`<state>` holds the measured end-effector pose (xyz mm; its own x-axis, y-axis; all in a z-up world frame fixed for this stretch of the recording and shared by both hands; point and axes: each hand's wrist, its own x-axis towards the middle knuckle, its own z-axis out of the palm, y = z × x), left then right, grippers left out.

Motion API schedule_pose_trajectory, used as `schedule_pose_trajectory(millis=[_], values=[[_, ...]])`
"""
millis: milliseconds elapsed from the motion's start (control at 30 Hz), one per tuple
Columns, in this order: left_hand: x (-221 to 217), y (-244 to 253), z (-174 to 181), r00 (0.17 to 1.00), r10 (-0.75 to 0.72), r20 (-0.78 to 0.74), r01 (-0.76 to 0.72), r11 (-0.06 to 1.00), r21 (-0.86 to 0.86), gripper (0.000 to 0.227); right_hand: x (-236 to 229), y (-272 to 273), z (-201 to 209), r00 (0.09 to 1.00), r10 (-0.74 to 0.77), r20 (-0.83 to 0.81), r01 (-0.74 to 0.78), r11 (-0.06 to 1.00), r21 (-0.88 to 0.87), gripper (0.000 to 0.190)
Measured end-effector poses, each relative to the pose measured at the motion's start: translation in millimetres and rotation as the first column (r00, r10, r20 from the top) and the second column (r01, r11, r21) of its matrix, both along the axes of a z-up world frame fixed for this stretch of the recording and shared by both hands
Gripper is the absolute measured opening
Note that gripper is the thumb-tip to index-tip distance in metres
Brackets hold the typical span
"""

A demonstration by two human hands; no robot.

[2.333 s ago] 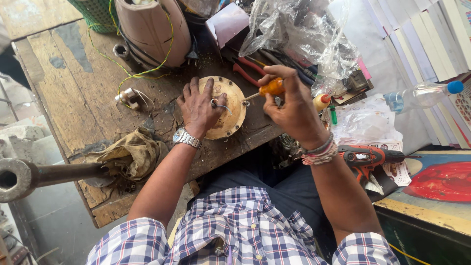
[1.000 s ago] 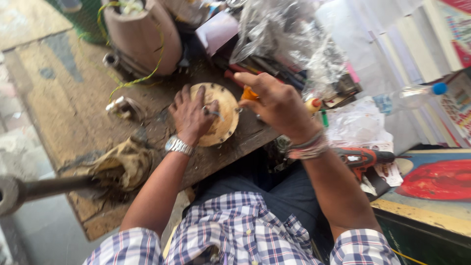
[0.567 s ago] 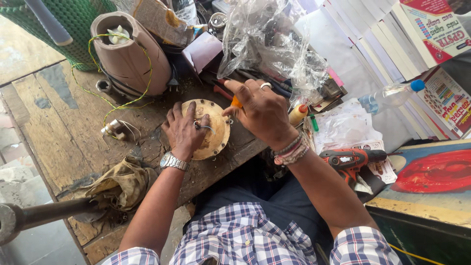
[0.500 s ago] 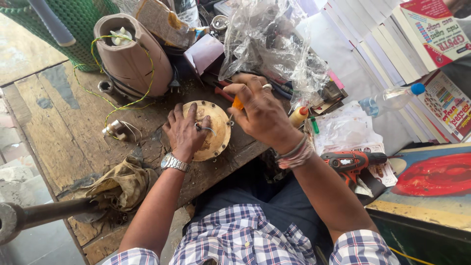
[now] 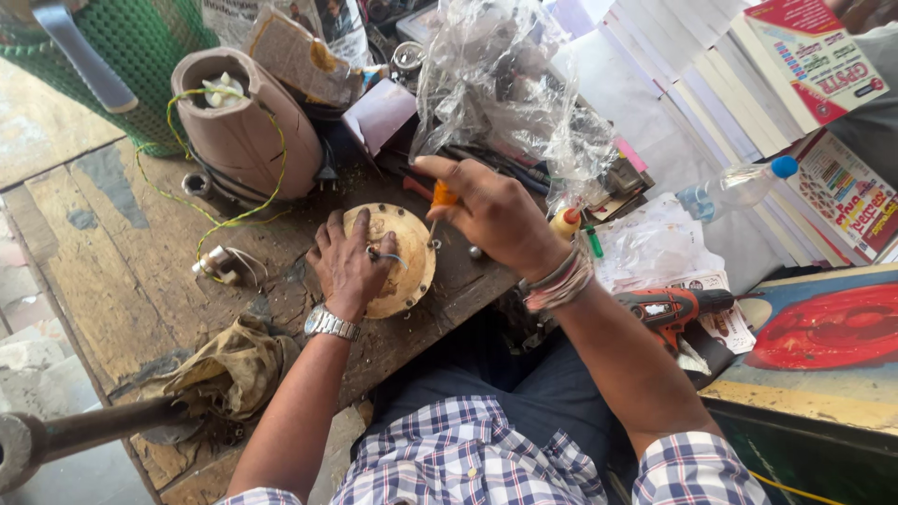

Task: The person uses a screwdriver and hammer to secure screws into a circular wooden base with wires attached. They repeatedly tighten screws around the perimeter and tap the center hub with a hammer to adjust the fit.

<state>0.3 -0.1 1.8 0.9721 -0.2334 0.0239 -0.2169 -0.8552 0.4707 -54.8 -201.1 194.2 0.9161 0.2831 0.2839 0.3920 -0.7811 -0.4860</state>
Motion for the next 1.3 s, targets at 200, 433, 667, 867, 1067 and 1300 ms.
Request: schedule_pose_trajectory(millis=[200, 433, 667, 867, 1067, 1300], values=[[-1.2, 0.3, -3.4, 1.000, 0.004, 0.016, -0.004, 1.000, -0.022, 0.067, -3.3, 8.4, -7.7, 0.935, 0.091, 0.343, -0.093, 0.996, -0.009, 0.057], [-0.5, 0.4, -5.5, 0.999, 0.004, 0.043, -0.002, 1.000, -0.028, 0.066, -0.9, 9.6, -5.0, 0.992, -0.126, 0.016, 0.127, 0.968, -0.218, 0.063], [-1.4, 0.7, -11.1, 0.999, 0.000, 0.046, 0.001, 1.000, -0.022, 0.064, 15.0, -14.4, -13.3, 0.916, 0.401, -0.011, -0.371, 0.858, 0.356, 0.052], [1.8, 0.5, -13.3, 0.999, 0.001, 0.037, 0.001, 0.999, -0.048, 0.064, -2.5, 5.0, -53.3, 0.983, -0.124, 0.133, 0.063, 0.917, 0.393, 0.059], [-1.7, 2.6, -6.2, 1.000, 0.011, -0.008, -0.011, 0.999, -0.040, 0.063, -9.6, 8.0, -48.7, 0.945, -0.272, 0.184, 0.235, 0.952, 0.198, 0.061], [-3.1, 0.3, -4.8, 0.998, 0.012, 0.056, -0.011, 1.000, -0.022, 0.063, 7.3, -23.4, -4.9, 0.960, 0.274, -0.058, -0.264, 0.954, 0.139, 0.055]])
